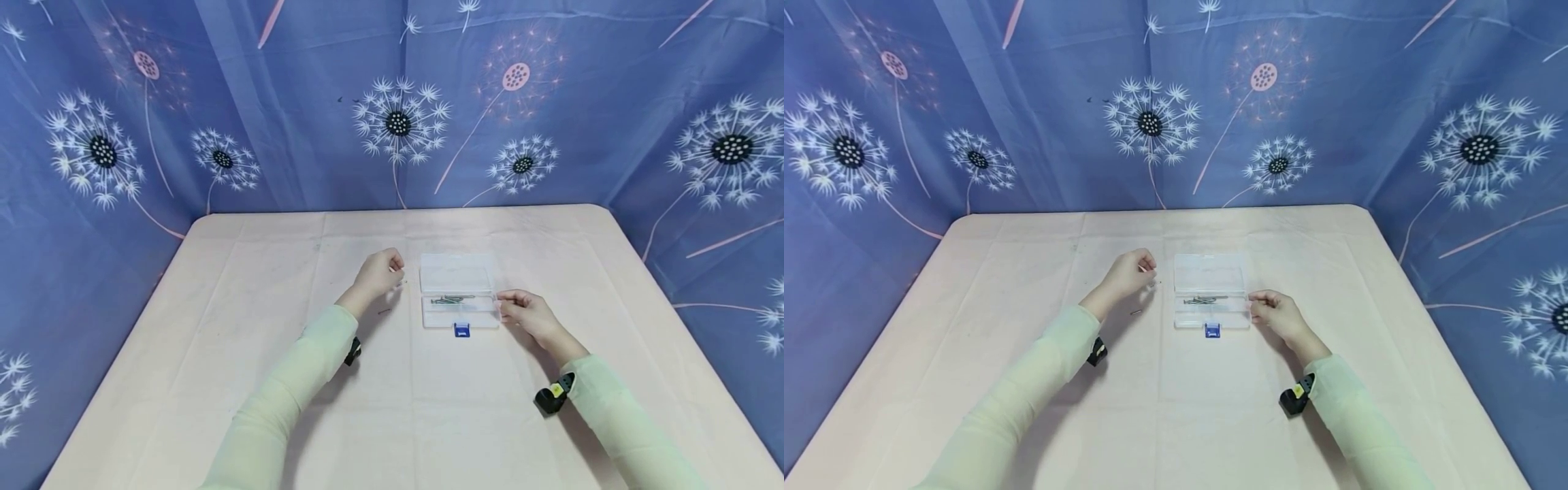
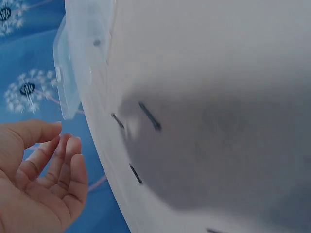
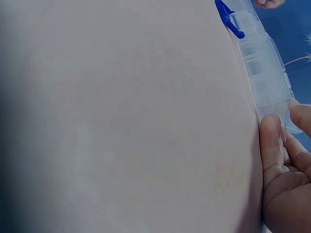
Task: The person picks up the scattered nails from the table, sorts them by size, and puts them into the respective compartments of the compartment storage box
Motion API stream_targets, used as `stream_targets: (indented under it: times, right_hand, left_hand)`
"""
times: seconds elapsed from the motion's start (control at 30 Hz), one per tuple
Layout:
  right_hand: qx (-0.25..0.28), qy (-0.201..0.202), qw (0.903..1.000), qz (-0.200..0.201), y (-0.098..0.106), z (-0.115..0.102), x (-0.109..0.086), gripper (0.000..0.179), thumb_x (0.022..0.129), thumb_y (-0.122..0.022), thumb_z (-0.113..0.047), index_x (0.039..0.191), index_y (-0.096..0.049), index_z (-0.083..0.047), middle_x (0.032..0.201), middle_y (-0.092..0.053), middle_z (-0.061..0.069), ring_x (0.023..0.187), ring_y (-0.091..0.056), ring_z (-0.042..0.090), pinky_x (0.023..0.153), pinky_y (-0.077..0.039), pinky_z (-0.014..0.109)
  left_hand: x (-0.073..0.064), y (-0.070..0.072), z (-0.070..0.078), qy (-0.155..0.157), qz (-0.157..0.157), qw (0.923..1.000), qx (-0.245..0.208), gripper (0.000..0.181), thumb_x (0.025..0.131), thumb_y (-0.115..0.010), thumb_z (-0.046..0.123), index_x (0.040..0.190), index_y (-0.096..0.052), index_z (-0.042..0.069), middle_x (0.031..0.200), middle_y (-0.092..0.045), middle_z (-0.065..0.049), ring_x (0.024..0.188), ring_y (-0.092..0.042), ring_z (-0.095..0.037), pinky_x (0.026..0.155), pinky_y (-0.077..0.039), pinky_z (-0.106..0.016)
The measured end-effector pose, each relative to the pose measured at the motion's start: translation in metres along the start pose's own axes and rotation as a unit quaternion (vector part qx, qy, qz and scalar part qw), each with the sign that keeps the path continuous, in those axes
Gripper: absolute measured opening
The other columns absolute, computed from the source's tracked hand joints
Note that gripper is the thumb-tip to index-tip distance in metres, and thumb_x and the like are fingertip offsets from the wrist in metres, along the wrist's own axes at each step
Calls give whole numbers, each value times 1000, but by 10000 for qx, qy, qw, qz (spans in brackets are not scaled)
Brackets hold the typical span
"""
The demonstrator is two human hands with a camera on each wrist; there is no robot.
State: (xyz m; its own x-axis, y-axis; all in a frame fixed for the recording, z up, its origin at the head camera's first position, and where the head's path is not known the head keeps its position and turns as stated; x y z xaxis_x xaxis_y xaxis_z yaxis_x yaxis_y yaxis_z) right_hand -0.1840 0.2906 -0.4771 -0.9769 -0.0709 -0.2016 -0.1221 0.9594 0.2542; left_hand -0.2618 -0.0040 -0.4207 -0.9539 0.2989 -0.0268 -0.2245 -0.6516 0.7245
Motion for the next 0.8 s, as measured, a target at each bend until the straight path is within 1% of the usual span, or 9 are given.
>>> stream_targets:
  times: [0.17, 0.37, 0.43, 0.6, 0.67, 0.7, 0.8]
  right_hand:
    - [-10, -2, 10000, -7, 0, 0, 1, 42, 94, -52, -6, 128, -43, 18, 91, -60, -8, 75, -59, -3, 69, -53, 16]
    - [-30, -53, 10000, -15, 0, 0, 1, 43, 94, -53, -7, 128, -43, 18, 92, -61, -8, 76, -59, -3, 70, -53, 16]
    - [-41, -71, 10000, -10, -1, 0, 1, 43, 95, -53, -7, 129, -43, 17, 92, -61, -8, 76, -59, -3, 70, -53, 16]
    - [-63, -87, 9999, -12, -1, 0, 1, 43, 95, -53, -8, 129, -43, 16, 93, -61, -7, 76, -58, -4, 70, -53, 16]
    - [-54, -83, 9999, -19, -1, -1, 1, 43, 95, -53, -9, 129, -43, 16, 93, -61, -7, 76, -58, -4, 70, -53, 16]
    - [-50, -80, 10000, -19, -1, -1, 0, 43, 95, -53, -8, 129, -43, 16, 93, -61, -7, 76, -58, -4, 70, -53, 16]
    - [-37, -80, 10000, -12, -1, -1, 0, 43, 95, -53, -8, 129, -43, 17, 92, -61, -7, 76, -58, -3, 70, -53, 16]
  left_hand:
    - [0, 9, -13, 269, 50, 9996, -96, 12, 87, -60, 5, 98, -60, 2, 96, -65, -11, 86, -61, -23, 81, -50, -34]
    - [-1, 12, -25, 492, 178, 9985, -137, 13, 86, -60, 4, 98, -60, 0, 96, -63, -13, 91, -58, -26, 85, -48, -36]
    - [-1, 13, -28, 566, 230, 9981, -70, 12, 86, -60, 4, 97, -60, 0, 95, -62, -12, 89, -58, -25, 83, -48, -35]
    - [-4, 13, -34, 929, 179, 9955, 14, 10, 86, -58, 3, 96, -60, -1, 90, -60, -10, 69, -56, -16, 64, -49, -25]
    - [-6, 13, -35, 1045, 143, 9944, 118, 9, 87, -58, 2, 95, -60, -1, 89, -61, -11, 65, -56, -15, 60, -48, -24]
    - [-6, 14, -36, 1072, 145, 9940, 181, 8, 86, -58, 2, 94, -60, -1, 89, -61, -11, 65, -57, -16, 60, -49, -25]
    - [-7, 13, -38, 1090, 181, 9929, 445, 6, 85, -61, 3, 90, -62, 0, 91, -64, -12, 74, -58, -19, 68, -50, -28]
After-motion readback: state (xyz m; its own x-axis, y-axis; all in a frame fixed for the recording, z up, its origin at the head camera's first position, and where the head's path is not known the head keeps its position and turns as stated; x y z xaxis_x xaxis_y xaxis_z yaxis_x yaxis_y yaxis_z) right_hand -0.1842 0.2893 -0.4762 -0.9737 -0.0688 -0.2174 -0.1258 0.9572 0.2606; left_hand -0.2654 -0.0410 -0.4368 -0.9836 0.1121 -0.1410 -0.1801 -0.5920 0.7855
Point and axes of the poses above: each hand's wrist, its own x-axis towards the middle knuckle, its own y-axis out of the back of the hand, z = x × y, the point moved 3 cm from there along x, towards the middle knuckle
